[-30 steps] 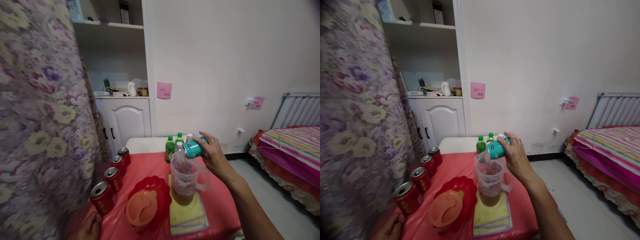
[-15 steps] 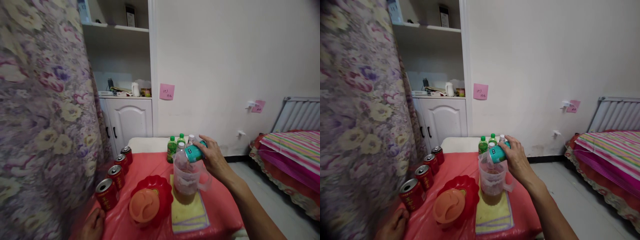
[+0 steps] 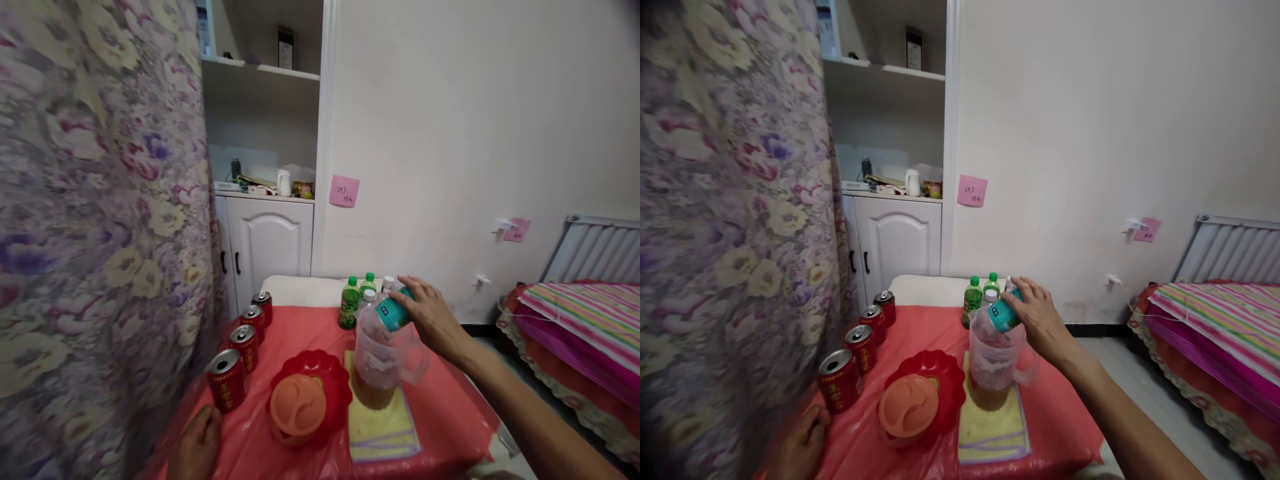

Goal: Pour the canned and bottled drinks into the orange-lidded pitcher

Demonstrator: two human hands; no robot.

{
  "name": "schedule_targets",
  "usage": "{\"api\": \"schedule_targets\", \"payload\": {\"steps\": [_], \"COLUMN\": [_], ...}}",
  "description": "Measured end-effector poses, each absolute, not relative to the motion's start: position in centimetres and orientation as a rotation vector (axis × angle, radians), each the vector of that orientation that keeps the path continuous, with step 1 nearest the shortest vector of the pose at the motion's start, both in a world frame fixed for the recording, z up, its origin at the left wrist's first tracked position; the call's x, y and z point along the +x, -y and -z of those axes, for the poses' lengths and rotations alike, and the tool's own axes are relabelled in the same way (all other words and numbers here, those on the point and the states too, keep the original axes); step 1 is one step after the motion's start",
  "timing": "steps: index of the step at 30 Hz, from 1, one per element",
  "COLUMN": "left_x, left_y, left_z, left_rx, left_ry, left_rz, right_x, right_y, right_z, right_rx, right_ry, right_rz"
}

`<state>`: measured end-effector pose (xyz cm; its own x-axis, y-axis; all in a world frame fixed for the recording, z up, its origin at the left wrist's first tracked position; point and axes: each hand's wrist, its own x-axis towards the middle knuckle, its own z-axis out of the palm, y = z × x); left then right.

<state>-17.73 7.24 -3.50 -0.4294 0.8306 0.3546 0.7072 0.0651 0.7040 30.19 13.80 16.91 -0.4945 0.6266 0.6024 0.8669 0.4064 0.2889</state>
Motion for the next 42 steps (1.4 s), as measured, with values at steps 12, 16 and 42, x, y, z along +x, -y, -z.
{"api": "schedule_targets", "payload": {"steps": [12, 16, 42], "left_x": [-18.0, -18.2, -17.6], "left_y": [-7.6, -7.8, -7.0], "left_z": [4.7, 5.0, 5.0], "left_rx": [1.628, 1.623, 1.679], "left_ry": [-2.128, -2.107, -2.06], "left_rz": [-1.44, -1.47, -1.48], "right_x": [28.7, 28.4, 28.7], "right_y": [-13.2, -13.3, -12.0], "right_z": [-18.9, -19.1, -17.6], "right_rx": [-1.288, -1.262, -1.348], "right_ry": [2.363, 2.384, 2.263], "right_rz": [0.969, 1.026, 1.071]}}
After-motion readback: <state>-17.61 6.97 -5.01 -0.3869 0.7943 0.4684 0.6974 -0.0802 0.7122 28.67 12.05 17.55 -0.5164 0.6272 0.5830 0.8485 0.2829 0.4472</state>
